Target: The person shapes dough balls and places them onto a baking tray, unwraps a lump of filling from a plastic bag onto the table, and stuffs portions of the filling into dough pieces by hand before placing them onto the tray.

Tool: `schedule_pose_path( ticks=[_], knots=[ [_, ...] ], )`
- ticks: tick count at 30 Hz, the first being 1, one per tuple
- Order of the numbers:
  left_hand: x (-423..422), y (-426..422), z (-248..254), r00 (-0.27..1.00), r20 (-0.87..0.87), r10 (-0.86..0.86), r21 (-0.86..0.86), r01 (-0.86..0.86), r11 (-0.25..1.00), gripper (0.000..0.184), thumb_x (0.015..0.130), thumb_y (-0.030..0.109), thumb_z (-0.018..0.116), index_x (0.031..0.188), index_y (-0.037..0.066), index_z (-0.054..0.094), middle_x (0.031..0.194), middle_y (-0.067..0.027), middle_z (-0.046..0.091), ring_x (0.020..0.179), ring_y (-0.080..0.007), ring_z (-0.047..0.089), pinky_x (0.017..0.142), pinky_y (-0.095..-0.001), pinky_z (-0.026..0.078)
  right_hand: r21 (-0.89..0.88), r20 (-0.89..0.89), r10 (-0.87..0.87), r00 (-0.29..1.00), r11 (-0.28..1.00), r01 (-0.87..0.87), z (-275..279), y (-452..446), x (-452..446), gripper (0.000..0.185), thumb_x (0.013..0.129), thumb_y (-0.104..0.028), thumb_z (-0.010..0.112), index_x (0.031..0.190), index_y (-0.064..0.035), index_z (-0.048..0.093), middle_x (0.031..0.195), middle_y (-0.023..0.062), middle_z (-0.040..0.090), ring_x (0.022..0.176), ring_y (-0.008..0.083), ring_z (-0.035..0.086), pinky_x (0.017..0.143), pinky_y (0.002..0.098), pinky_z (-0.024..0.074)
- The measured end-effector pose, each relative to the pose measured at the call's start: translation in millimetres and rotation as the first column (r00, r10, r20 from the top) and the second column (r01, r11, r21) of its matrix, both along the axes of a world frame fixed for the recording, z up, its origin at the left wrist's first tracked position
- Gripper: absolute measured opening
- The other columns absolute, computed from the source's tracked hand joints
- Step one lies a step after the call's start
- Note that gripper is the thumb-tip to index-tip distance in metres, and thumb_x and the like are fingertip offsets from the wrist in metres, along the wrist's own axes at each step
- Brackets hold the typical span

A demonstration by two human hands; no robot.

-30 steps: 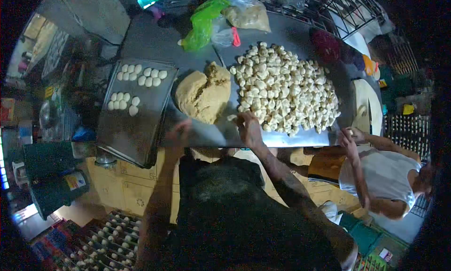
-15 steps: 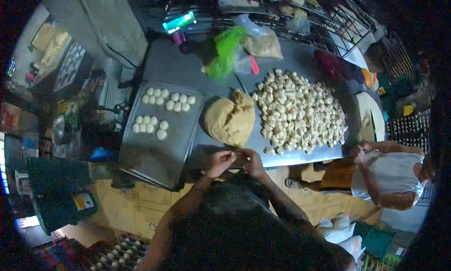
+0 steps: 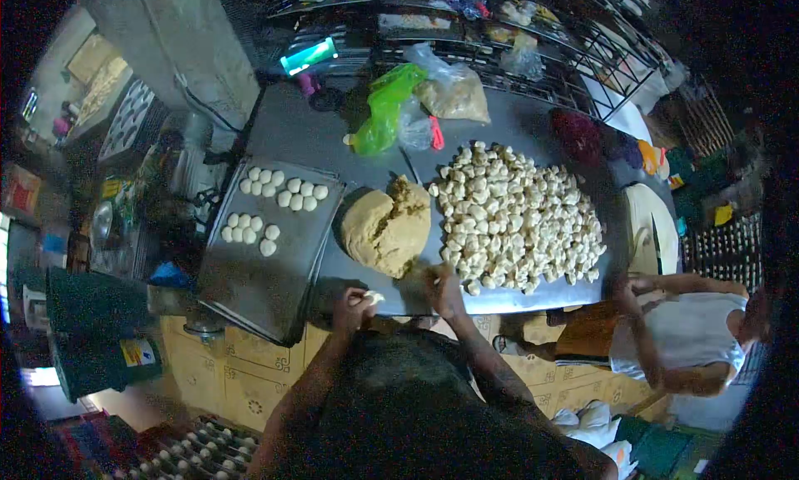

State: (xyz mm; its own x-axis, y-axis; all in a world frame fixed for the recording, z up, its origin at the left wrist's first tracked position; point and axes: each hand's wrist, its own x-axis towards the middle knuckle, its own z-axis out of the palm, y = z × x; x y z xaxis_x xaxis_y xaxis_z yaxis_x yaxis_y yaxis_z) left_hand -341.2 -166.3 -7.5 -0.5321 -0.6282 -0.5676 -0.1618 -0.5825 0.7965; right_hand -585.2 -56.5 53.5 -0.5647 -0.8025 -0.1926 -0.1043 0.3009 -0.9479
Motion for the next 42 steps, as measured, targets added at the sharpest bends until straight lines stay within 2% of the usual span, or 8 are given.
schedule_pose_path(
  ticks=[3, 7, 11, 15, 23, 27, 30, 42],
  knots=[
    [12, 18, 28, 0.994, -0.049, 0.102, -0.215, -0.110, 0.970, 0.036, 0.096, 0.015, 0.063, 0.127, 0.002, 0.052, 0.103, -0.0131, 0.066, 0.085, -0.0238, 0.069, 0.068, -0.0364, 0.058, -0.371, -0.602, -0.060, 0.796, 0.904, -0.212, 15, -6, -48, 0.042, 0.080, -0.010, 0.066, 0.120, 0.0000, 0.058, 0.096, 0.0199, 0.061, 0.093, 0.0373, 0.058, 0.085, 0.0442, 0.0490],
    [50, 45, -41, 0.982, -0.051, 0.182, -0.163, -0.188, 0.969, 0.033, 0.097, 0.018, 0.062, 0.125, 0.001, 0.057, 0.100, -0.0128, 0.068, 0.083, -0.0220, 0.069, 0.070, -0.0347, 0.058, -0.120, -0.251, 0.014, 0.968, 0.992, -0.046, 29, -1, -43, 0.045, 0.078, -0.008, 0.069, 0.121, -0.0003, 0.056, 0.102, 0.0170, 0.058, 0.081, 0.0310, 0.058, 0.075, 0.0405, 0.0497],
    [33, 44, 42, 0.997, 0.054, 0.052, -0.202, -0.040, 0.979, 0.030, 0.095, 0.023, 0.065, 0.115, 0.000, 0.066, 0.095, -0.0117, 0.070, 0.083, -0.0209, 0.069, 0.073, -0.0332, 0.057, 0.160, -0.240, 0.103, 0.965, 0.985, -0.065, 17, 3, -19, 0.051, 0.075, -0.006, 0.071, 0.123, -0.0017, 0.056, 0.105, 0.0156, 0.056, 0.077, 0.0267, 0.057, 0.070, 0.0396, 0.0491],
    [61, 23, 41, 0.991, 0.098, -0.091, -0.243, 0.113, 0.964, 0.028, 0.093, 0.023, 0.067, 0.108, -0.001, 0.068, 0.093, -0.0102, 0.070, 0.082, -0.0186, 0.069, 0.073, -0.0324, 0.057, 0.104, -0.120, 0.013, 0.993, 0.995, 0.000, 29, 4, 25, 0.049, 0.076, -0.005, 0.069, 0.124, -0.0036, 0.057, 0.101, 0.0148, 0.057, 0.075, 0.0257, 0.056, 0.069, 0.0380, 0.0487],
    [90, -21, 52, 0.961, 0.025, -0.274, -0.278, 0.270, 0.922, 0.023, 0.091, 0.020, 0.069, 0.096, -0.003, 0.069, 0.086, -0.0062, 0.070, 0.076, -0.0125, 0.066, 0.069, -0.0284, 0.055, -0.100, -0.585, -0.084, 0.807, 0.995, 0.031, -38, -28, 70, 0.037, 0.082, -0.002, 0.066, 0.118, -0.0038, 0.061, 0.093, 0.0138, 0.058, 0.079, 0.0271, 0.058, 0.069, 0.0368, 0.0495],
    [97, -30, 69, 0.955, 0.110, -0.275, -0.291, 0.295, 0.910, 0.020, 0.090, 0.017, 0.069, 0.098, -0.001, 0.067, 0.091, -0.0054, 0.071, 0.075, -0.0137, 0.065, 0.070, -0.0281, 0.053, -0.305, -0.125, -0.289, 0.949, 0.921, 0.240, -115, -40, 76, 0.031, 0.084, -0.005, 0.066, 0.115, -0.0032, 0.063, 0.096, 0.0158, 0.060, 0.085, 0.0310, 0.061, 0.073, 0.0393, 0.0508],
    [103, -31, 41, 0.968, 0.021, -0.250, -0.252, 0.247, 0.936, 0.023, 0.090, 0.018, 0.069, 0.101, -0.002, 0.066, 0.088, -0.0065, 0.071, 0.071, -0.0133, 0.065, 0.067, -0.0280, 0.052, -0.075, -0.675, -0.100, 0.731, 0.995, 0.067, -36, -27, 86, 0.030, 0.087, -0.006, 0.059, 0.116, 0.0013, 0.061, 0.105, 0.0186, 0.061, 0.095, 0.0365, 0.059, 0.080, 0.0425, 0.0505],
    [45, -8, 41, 0.943, 0.224, -0.245, -0.279, 0.303, 0.911, 0.024, 0.089, 0.018, 0.068, 0.104, -0.001, 0.066, 0.090, -0.0086, 0.071, 0.071, -0.0142, 0.066, 0.065, -0.0283, 0.053, 0.108, -0.818, 0.263, 0.512, 0.944, -0.312, -31, -21, 44, 0.032, 0.081, -0.013, 0.058, 0.111, -0.0065, 0.063, 0.109, 0.0146, 0.059, 0.099, 0.0333, 0.058, 0.078, 0.0419, 0.0513]
  ],
)
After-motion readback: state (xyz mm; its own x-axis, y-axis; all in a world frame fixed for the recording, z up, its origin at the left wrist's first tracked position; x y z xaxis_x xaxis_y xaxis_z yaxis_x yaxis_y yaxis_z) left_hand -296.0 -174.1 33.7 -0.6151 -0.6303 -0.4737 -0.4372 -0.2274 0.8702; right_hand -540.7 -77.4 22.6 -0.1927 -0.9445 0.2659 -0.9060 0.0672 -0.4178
